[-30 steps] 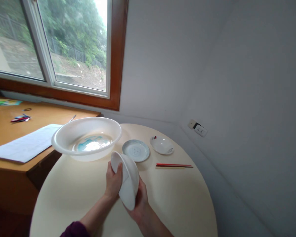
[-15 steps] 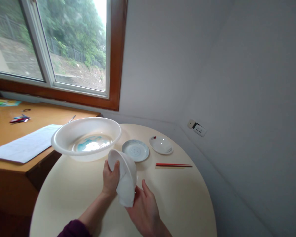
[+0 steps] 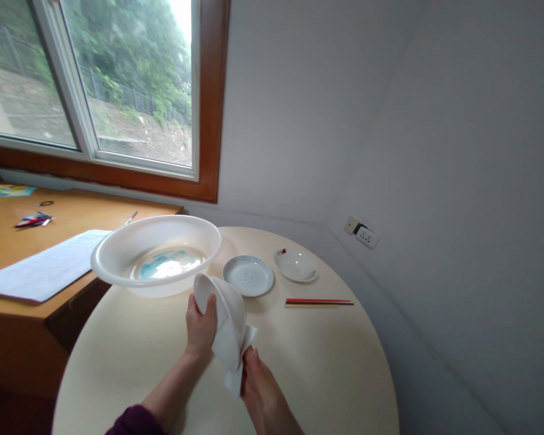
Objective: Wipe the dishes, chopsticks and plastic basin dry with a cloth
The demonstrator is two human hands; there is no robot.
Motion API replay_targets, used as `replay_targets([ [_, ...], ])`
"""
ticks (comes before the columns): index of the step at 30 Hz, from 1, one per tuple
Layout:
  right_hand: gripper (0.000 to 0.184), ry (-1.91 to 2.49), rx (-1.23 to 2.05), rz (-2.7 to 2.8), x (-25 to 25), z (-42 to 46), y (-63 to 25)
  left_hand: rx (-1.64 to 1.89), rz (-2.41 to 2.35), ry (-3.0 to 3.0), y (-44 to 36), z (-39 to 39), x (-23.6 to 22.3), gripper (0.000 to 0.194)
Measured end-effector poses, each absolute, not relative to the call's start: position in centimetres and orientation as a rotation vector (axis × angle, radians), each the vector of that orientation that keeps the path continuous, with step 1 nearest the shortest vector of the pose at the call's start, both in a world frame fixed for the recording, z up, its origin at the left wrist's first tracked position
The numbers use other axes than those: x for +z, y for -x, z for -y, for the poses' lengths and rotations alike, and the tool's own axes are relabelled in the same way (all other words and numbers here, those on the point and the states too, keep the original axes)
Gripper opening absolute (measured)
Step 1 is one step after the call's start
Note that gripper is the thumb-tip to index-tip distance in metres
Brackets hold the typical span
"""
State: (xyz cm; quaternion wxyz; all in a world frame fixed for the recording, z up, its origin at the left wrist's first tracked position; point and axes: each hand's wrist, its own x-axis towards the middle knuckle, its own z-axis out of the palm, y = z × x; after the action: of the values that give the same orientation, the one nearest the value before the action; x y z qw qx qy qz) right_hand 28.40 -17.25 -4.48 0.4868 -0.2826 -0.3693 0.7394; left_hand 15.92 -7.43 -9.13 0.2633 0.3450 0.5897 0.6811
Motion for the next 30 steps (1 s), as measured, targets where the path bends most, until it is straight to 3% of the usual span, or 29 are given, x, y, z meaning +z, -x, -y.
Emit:
replay_targets([
  [6,0.054,1.045,1.463,1.075,-6.5,18.5,-28.4,1.838,-1.579,-0.931,-15.9,7.4,-9.1,0.028],
  [11,0.070,0.895,1.229,1.417,-5.7,18.4,-27.7,1.821,-1.533,-0.909,-15.8,7.1,-10.0,0.025],
  [15,0.071,0.885,1.066,1.547,-5.3,17.8,-27.7,1.801,-1.493,-0.904,-15.8,7.0,-10.5,0.028],
  [22,0.060,0.927,1.025,1.621,-3.8,16.8,-28.6,1.755,-1.413,-0.926,-16.0,7.0,-10.5,0.036],
  [30,0.055,0.910,1.061,1.437,-2.6,15.0,-27.8,1.697,-1.402,-0.976,-16.2,7.2,-10.1,0.032],
])
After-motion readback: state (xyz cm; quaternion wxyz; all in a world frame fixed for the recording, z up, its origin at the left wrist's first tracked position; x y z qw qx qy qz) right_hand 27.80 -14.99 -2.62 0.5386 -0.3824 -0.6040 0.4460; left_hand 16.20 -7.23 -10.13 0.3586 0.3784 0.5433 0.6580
